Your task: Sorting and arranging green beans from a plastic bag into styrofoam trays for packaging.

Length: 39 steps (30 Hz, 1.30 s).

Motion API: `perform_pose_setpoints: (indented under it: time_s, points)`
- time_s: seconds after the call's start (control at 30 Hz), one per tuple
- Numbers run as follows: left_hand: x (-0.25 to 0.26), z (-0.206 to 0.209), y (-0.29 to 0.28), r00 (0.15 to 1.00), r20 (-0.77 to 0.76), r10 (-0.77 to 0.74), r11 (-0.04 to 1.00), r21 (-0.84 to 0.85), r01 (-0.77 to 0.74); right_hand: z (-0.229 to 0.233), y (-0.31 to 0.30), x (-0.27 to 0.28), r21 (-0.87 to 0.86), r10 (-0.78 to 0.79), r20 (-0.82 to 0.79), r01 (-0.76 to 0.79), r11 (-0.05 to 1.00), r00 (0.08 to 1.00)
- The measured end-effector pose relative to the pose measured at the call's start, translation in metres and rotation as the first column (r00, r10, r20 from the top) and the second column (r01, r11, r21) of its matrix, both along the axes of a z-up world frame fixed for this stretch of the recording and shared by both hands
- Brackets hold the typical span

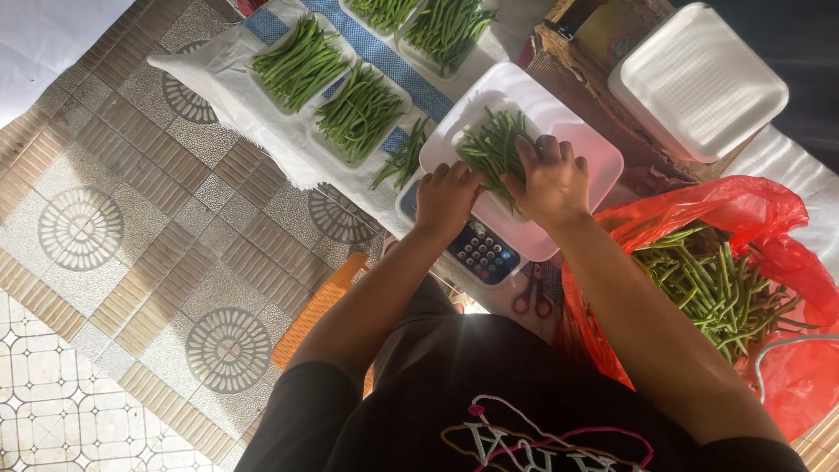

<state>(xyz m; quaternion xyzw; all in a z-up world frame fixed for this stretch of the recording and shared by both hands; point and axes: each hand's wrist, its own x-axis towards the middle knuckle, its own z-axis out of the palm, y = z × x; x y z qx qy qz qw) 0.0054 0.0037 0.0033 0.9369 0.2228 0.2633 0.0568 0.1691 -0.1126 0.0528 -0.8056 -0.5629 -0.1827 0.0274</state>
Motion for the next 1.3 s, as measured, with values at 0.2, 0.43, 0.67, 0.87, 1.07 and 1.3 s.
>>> perform_pose_setpoints:
  time_s: [0.2,0.43,0.67,0.87,1.07,1.3]
  points:
    - [0.013,-0.019,0.013,0.998,0.046,-0.038,0.978,0.207,0.028,-0.006,-0.001,0.006,0.012,-0.026,-0.074,0.027,1.000,0.997]
    - [0.030,-0.009,0.023,0.990,0.111,-0.090,0.953,0.299,0.054,-0.005,0.005,-0.002,0.149,0.030,0.014,-0.032,0.988,0.999]
    - [0.020,0.019,0.012,0.993,0.115,-0.013,0.990,0.144,-0.004,-0.003,0.014,-0.019,0.194,0.131,0.069,-0.142,0.971,0.989]
    - [0.015,0.005,0.016,0.995,0.074,-0.061,0.994,0.095,0.054,-0.021,0.015,-0.027,0.128,0.049,-0.107,-0.036,0.991,0.993]
    - [0.011,0.003,0.017,0.997,0.045,-0.069,0.997,0.029,0.068,-0.027,0.018,-0.032,0.061,-0.073,-0.148,0.083,0.995,0.986]
    - [0.008,-0.001,0.014,0.995,0.077,-0.060,0.998,0.027,0.058,-0.034,0.014,-0.027,-0.048,-0.109,-0.168,0.102,0.994,0.980]
